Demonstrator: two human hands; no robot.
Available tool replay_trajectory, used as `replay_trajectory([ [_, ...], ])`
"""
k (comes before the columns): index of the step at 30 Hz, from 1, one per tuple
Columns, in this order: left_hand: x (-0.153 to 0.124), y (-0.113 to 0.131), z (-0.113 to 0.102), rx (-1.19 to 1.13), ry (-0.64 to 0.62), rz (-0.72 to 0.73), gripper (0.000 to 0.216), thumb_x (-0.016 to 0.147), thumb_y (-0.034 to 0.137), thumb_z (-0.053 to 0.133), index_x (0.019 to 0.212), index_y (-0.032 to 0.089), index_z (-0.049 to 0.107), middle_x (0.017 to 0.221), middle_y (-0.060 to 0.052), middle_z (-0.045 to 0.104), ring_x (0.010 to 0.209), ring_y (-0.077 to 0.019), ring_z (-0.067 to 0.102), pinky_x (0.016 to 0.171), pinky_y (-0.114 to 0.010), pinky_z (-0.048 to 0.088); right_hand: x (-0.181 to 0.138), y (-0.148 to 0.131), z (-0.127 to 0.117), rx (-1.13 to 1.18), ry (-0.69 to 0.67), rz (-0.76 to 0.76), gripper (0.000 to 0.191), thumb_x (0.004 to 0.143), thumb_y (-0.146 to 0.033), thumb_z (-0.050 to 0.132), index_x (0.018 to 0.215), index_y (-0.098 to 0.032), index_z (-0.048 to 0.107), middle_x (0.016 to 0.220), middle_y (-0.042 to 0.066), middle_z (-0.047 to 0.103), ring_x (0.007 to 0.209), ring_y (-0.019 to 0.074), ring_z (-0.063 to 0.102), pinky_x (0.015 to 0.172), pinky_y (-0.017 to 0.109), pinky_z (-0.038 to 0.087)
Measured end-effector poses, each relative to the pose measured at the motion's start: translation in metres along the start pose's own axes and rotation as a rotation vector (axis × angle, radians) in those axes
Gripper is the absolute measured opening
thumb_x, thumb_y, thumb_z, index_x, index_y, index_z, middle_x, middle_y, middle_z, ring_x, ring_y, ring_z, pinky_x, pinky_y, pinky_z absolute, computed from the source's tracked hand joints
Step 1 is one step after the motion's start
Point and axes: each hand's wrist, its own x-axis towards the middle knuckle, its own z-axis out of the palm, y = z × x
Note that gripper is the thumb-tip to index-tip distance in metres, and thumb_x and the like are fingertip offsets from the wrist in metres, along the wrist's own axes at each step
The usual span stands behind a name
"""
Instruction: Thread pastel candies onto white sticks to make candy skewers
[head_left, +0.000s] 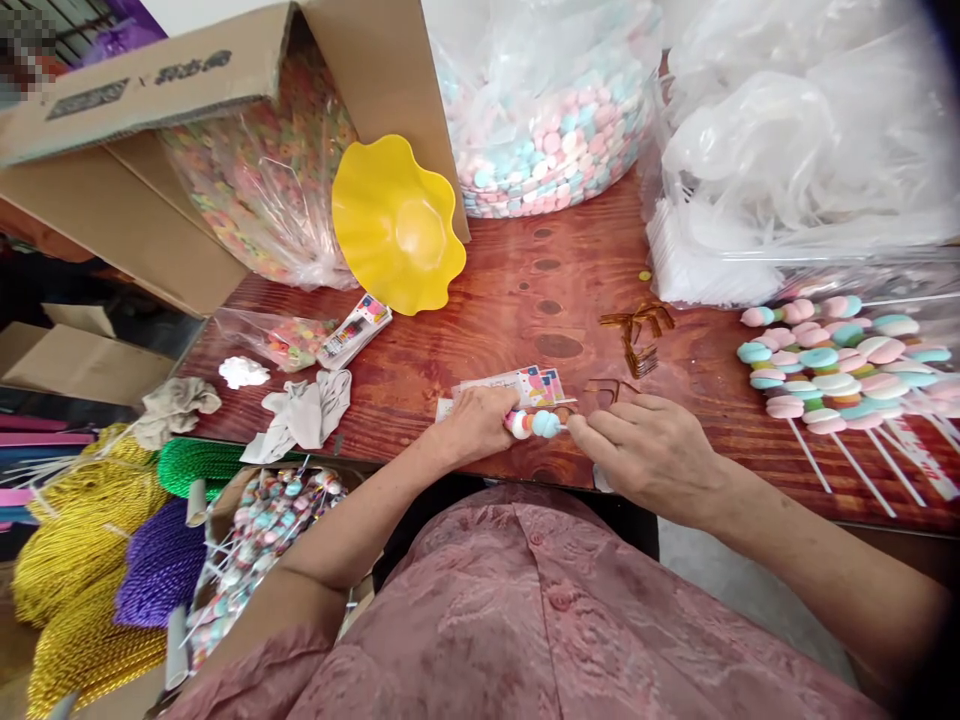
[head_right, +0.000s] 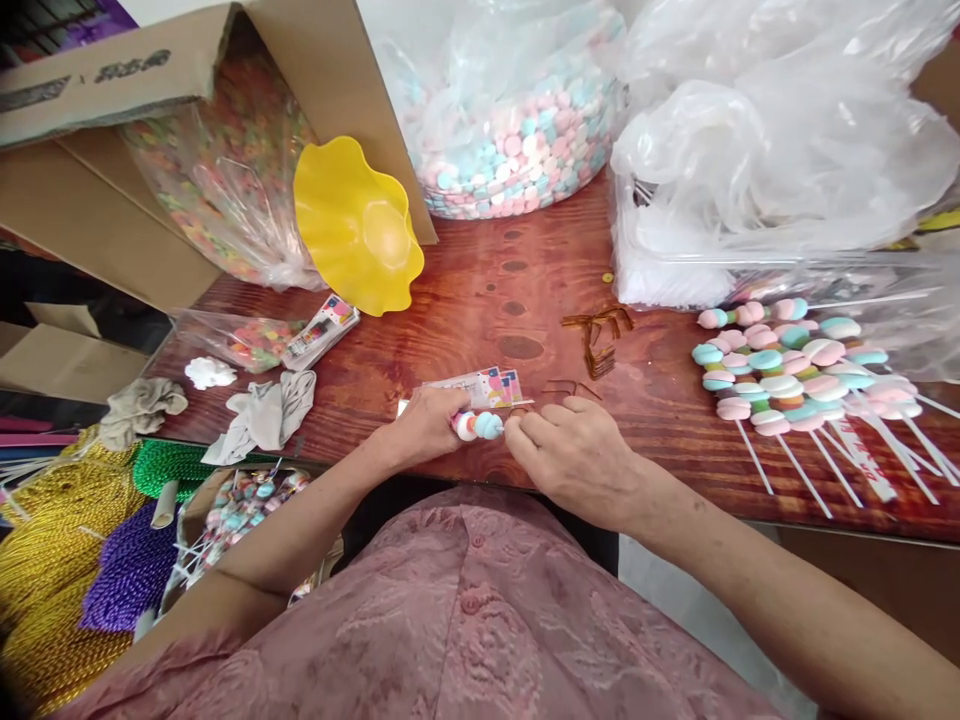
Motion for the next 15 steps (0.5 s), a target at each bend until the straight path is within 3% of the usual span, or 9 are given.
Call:
replay_trajectory([
  [4,-0.003,0.003,-0.001,0.016,-0.01,-0.005,0.015,0.081,0.032,0.068,0.088,0.019,0.068,0.087,-0.007,0.072,0.079,-0.0222,0.064,0.069,-0.031,0.045,0.0,0.008,0.011,0.037,-0.087,0.096,0.026,0.088,-0.005,0.043,0.093,-0.016,0.066,0.068,0.002,0.064,0.063,0.0143,0.054,0.063,0.031,0.031],
  [9,-0.004,0.009,-0.005,-0.207,-0.168,-0.001,0.024,0.077,0.038,0.075,0.091,0.02,0.068,0.079,-0.001,0.069,0.071,-0.0187,0.062,0.066,-0.028,0.043,-0.003,0.013,0.017,-0.04,-0.026,0.005,0.027,0.094,-0.008,0.042,0.104,-0.017,0.066,0.072,0.001,0.066,0.065,0.0143,0.056,0.065,0.031,0.032],
  [12,-0.002,0.013,-0.005,-0.312,-0.243,0.007,0.021,0.078,0.036,0.074,0.085,0.018,0.065,0.073,0.001,0.066,0.066,-0.0154,0.058,0.061,-0.026,0.039,-0.001,0.007,0.015,-0.084,0.02,-0.018,0.024,0.095,-0.011,0.043,0.098,-0.016,0.066,0.068,0.001,0.063,0.061,0.0144,0.053,0.065,0.032,0.031],
  [15,-0.001,0.016,-0.005,-0.328,-0.259,-0.01,0.023,0.077,0.037,0.074,0.083,0.018,0.064,0.071,0.002,0.064,0.066,-0.0159,0.057,0.06,-0.026,0.04,0.0,0.004,0.014,-0.061,-0.029,0.009,0.022,0.092,-0.01,0.044,0.094,-0.016,0.066,0.069,0.002,0.063,0.061,0.0148,0.054,0.066,0.032,0.031],
])
